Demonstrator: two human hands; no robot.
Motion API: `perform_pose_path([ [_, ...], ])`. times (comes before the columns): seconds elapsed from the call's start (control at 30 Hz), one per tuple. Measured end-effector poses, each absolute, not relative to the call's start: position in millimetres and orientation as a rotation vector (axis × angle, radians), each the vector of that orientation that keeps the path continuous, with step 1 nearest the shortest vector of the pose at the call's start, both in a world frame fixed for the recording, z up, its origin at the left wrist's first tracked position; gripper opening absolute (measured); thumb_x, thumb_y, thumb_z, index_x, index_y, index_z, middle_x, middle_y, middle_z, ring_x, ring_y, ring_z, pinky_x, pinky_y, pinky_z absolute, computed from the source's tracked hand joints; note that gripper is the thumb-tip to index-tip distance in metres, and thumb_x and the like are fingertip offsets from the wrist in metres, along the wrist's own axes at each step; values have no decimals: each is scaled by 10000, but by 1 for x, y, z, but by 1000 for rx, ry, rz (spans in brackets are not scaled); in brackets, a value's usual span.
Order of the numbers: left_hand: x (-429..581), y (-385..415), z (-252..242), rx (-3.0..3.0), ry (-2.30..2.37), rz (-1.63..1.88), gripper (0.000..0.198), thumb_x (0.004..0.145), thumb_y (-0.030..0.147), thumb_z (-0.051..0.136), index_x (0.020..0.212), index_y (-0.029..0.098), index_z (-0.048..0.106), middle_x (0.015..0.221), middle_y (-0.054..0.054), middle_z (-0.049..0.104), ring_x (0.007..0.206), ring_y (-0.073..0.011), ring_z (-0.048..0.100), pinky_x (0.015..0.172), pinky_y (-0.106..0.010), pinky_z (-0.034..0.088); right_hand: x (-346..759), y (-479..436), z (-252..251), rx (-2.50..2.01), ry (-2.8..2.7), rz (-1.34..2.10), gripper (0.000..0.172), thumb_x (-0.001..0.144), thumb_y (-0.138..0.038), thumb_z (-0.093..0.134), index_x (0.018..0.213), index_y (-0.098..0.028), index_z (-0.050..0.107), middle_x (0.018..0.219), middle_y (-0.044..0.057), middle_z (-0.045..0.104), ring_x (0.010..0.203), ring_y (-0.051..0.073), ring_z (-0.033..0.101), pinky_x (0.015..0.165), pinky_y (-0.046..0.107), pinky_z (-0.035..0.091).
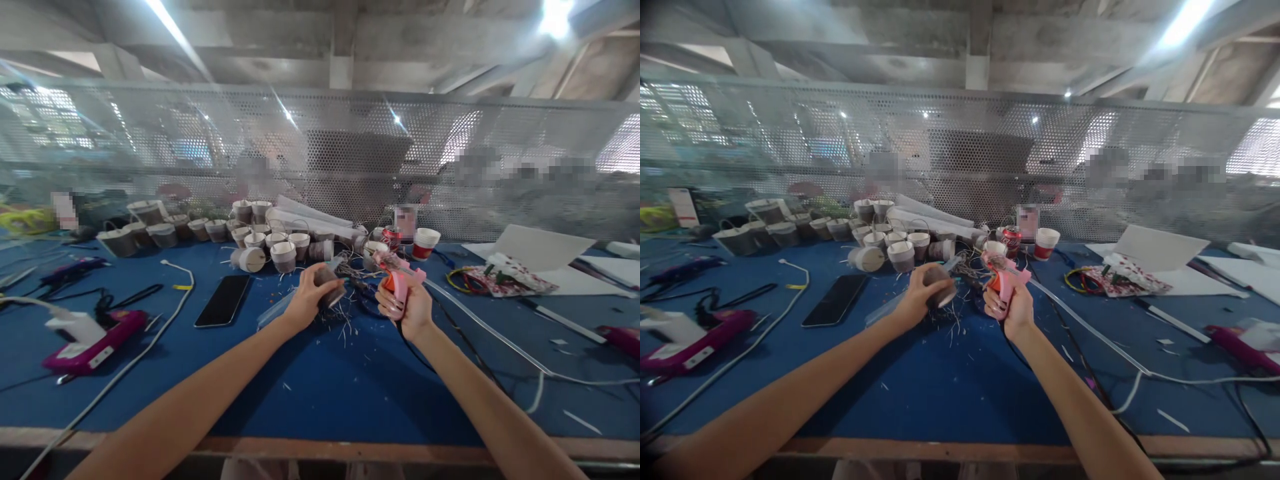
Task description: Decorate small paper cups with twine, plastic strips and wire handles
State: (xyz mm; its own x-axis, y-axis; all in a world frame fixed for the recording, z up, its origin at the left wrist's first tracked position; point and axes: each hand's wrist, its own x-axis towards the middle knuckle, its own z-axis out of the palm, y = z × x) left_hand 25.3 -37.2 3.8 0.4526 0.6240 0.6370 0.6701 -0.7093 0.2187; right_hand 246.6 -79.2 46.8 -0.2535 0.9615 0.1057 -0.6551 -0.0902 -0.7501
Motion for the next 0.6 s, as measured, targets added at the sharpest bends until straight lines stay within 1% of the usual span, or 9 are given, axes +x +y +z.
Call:
perform_pose_path([
  [0.07, 23, -37, 7, -2711, -1043, -955, 786, 551, -122, 381, 1182, 332, 493, 1344, -50, 204, 1236, -305, 252, 968, -514, 347, 246, -79, 45, -509, -839, 1678, 297, 782, -287, 394, 596, -134, 567, 363, -43, 280, 330, 64, 217, 301, 166, 248],
  [0.13, 21, -37, 10, -2753, -901, -901, 729, 582, -108, 384, 1193, 278, 482, 1354, -85, 217, 1238, -298, 266, 987, -531, 320, 245, -79, 45, -509, -833, 1697, 295, 784, -288, 398, 600, -132, 568, 365, -45, 278, 331, 63, 213, 301, 163, 251],
  [0.2, 20, -39, 14, -2787, -745, -895, 693, 622, -93, 368, 1226, 238, 439, 1350, -116, 247, 1253, -279, 279, 1007, -533, 294, 246, -78, 46, -511, -824, 1697, 287, 781, -283, 402, 602, -132, 568, 373, -45, 281, 334, 61, 214, 299, 161, 248],
  [0.3, 22, -46, 20, -2832, -633, -942, 750, 647, -57, 364, 1341, 207, 264, 1366, -158, 252, 1292, -277, 249, 1001, -512, 318, 248, -78, 48, -506, -824, 1662, 272, 774, -277, 408, 598, -136, 559, 387, -42, 292, 338, 61, 226, 306, 162, 257],
  [0.37, 25, -53, 23, -2845, -597, -936, 776, 667, 10, 405, 1382, 196, 169, 1361, -165, 291, 1297, -295, 243, 1008, -533, 291, 249, -79, 49, -504, -832, 1642, 262, 772, -281, 417, 591, -143, 545, 391, -42, 297, 338, 62, 233, 310, 165, 263],
  [0.43, 28, -57, 24, -2823, -620, -910, 756, 697, 125, 476, 1386, 206, 175, 1335, -144, 361, 1295, -332, 231, 1020, -592, 207, 250, -79, 49, -503, -841, 1640, 257, 771, -288, 425, 585, -147, 533, 392, -43, 298, 338, 62, 236, 311, 166, 261],
  [0.5, 31, -59, 23, -2791, -709, -913, 710, 725, 249, 527, 1370, 224, 232, 1337, -123, 378, 1299, -357, 205, 1022, -614, 162, 249, -79, 48, -505, -840, 1655, 254, 766, -288, 428, 583, -146, 532, 391, -43, 298, 338, 61, 236, 313, 167, 259],
  [0.53, 32, -58, 22, -2783, -763, -926, 680, 744, 290, 532, 1361, 231, 252, 1349, -119, 366, 1299, -352, 208, 1027, -599, 174, 249, -79, 48, -507, -833, 1664, 252, 761, -286, 427, 584, -144, 537, 390, -41, 300, 339, 61, 239, 313, 167, 256],
  [0.6, 34, -56, 20, -2788, -847, -967, 602, 791, 300, 509, 1343, 246, 276, 1352, -113, 358, 1282, -308, 265, 1034, -537, 237, 248, -79, 47, -513, -814, 1680, 249, 750, -282, 424, 587, -141, 548, 386, -37, 305, 338, 63, 247, 310, 168, 247],
])
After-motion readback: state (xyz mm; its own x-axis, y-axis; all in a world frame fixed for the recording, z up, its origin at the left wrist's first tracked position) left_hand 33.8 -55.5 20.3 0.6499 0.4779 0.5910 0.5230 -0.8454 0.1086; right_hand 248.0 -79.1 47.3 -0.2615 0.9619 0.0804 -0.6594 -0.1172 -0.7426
